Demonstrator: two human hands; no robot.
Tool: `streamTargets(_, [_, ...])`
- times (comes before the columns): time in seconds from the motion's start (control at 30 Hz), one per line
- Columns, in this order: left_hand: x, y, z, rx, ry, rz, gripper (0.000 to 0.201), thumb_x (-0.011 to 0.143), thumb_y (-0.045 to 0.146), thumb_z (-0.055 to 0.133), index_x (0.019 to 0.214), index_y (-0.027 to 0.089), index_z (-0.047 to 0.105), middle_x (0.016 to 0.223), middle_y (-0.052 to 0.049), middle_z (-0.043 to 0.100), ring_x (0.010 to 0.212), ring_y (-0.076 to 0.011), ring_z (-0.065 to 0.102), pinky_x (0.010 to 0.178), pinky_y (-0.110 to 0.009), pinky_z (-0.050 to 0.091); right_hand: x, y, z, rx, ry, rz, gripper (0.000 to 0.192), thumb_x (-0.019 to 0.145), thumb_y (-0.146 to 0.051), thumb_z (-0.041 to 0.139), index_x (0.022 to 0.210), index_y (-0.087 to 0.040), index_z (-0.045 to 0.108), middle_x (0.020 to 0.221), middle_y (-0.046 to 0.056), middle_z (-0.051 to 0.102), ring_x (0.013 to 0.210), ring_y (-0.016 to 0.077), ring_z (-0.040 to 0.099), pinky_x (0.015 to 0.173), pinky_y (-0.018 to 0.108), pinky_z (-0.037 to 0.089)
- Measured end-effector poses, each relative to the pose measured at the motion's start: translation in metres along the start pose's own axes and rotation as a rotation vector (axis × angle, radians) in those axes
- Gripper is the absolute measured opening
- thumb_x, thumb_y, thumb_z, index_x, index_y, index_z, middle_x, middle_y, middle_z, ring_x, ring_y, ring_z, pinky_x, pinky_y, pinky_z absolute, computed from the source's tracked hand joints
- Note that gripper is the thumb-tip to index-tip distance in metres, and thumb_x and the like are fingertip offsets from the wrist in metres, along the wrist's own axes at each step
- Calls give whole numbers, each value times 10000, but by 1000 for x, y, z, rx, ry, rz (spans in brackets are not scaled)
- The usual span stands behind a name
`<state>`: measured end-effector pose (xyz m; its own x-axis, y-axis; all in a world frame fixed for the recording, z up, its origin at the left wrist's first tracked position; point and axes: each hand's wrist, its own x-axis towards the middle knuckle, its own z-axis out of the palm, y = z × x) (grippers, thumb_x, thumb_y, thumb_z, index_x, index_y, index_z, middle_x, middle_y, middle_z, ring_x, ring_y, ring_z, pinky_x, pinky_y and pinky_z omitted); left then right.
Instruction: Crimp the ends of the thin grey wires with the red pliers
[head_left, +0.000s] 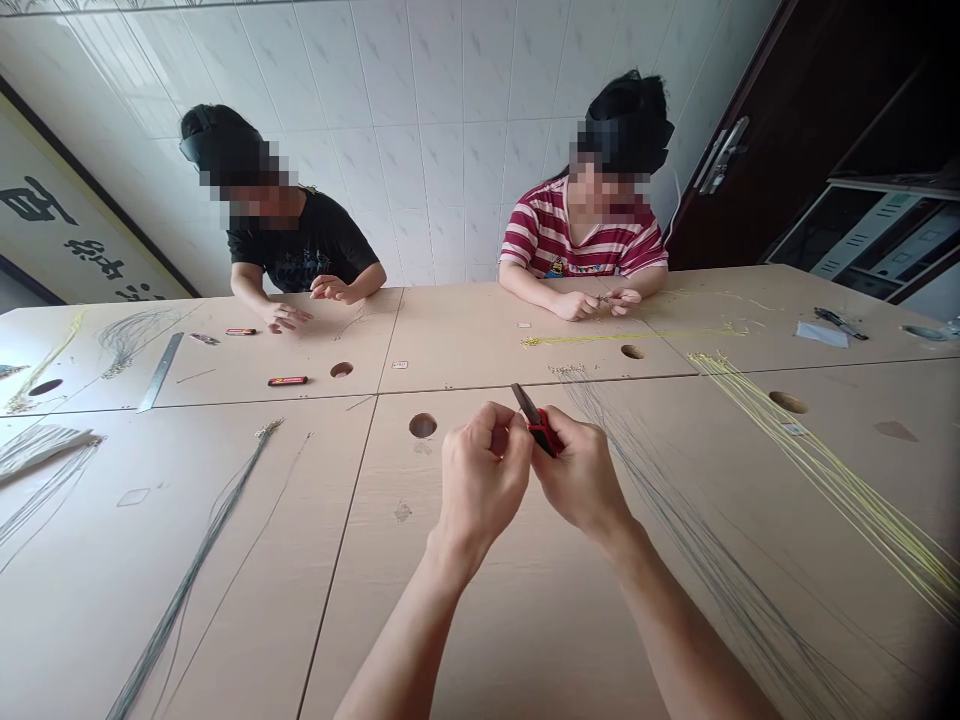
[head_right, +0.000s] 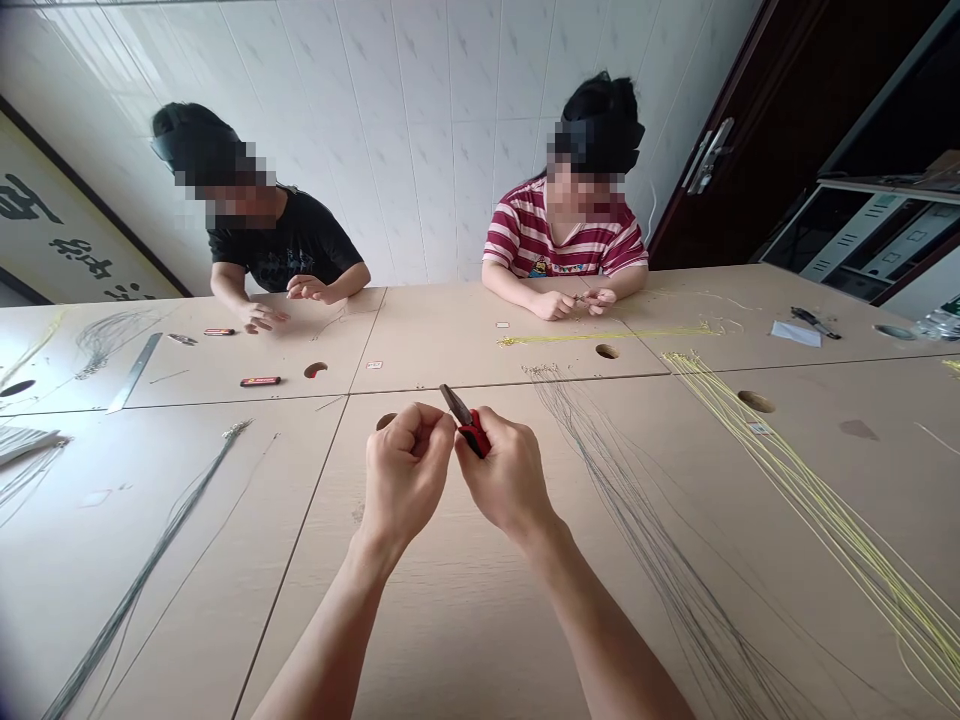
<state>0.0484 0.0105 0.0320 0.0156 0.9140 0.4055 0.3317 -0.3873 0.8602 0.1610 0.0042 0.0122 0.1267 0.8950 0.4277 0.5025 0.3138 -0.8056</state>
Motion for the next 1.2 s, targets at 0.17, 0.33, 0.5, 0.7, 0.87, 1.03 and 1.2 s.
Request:
streamTargets(0.17, [1, -2, 1, -74, 11, 14, 201, 799, 164, 509, 607, 194, 457, 443, 76, 343, 411, -63, 266, 377, -182, 231, 1, 2, 0, -24, -8, 12, 231, 767, -193, 485, 611, -219, 317, 512, -73, 299, 482, 99, 227, 440, 228, 212])
streamTargets(0.33, [0, -3, 2, -88, 8, 9, 194, 801, 159, 508, 614, 195, 467, 440, 77, 355, 404, -60, 270, 373, -178, 244, 2, 3, 1, -28, -25, 51, 220, 764, -214, 485, 605, -220, 332, 502, -71, 310, 474, 103, 235, 434, 229, 212])
streamTargets(0.5, [0, -4, 2, -78, 20, 19, 185, 790, 149, 509, 618, 197, 463, 433, 79, 354, 402, -61, 267, 372, -177, 250, 2, 3, 2, -32, -26, 65, 127, 762, -224, 482, 639, -214, 451, 491, -72, 334, 455, 106, 268, 429, 227, 234])
streamTargets(0.7, [0, -6, 3, -62, 15, 25, 185, 788, 141, 506, 617, 197, 459, 426, 85, 330, 408, -62, 246, 386, -181, 261, 3, 6, 3, -36, -22, 78, 93, 765, -225, 493, 687, -202, 538, 493, -64, 384, 449, 108, 308, 433, 226, 267])
streamTargets(0.87, [0, -6, 3, -75, 15, 39, 178, 787, 143, 497, 622, 199, 463, 433, 86, 321, 405, -62, 234, 379, -188, 238, 4, 8, 2, -51, -11, 73, 101, 764, -235, 488, 701, -199, 559, 483, -64, 392, 442, 109, 319, 434, 224, 272])
streamTargets(1.03, [1, -7, 5, -95, 11, 46, 177, 793, 161, 496, 622, 196, 463, 426, 90, 326, 400, -56, 230, 386, -187, 252, 6, 8, 1, -56, -5, 80, 119, 758, -245, 484, 709, -193, 579, 481, -59, 402, 434, 108, 338, 432, 222, 271])
streamTargets(1.2, [1, -8, 5, -133, 8, 0, 179, 798, 181, 512, 624, 195, 474, 433, 85, 321, 403, -60, 232, 367, -186, 220, 6, 8, 1, -64, 4, 72, 128, 755, -239, 475, 731, -191, 591, 476, -65, 380, 428, 106, 330, 431, 221, 264])
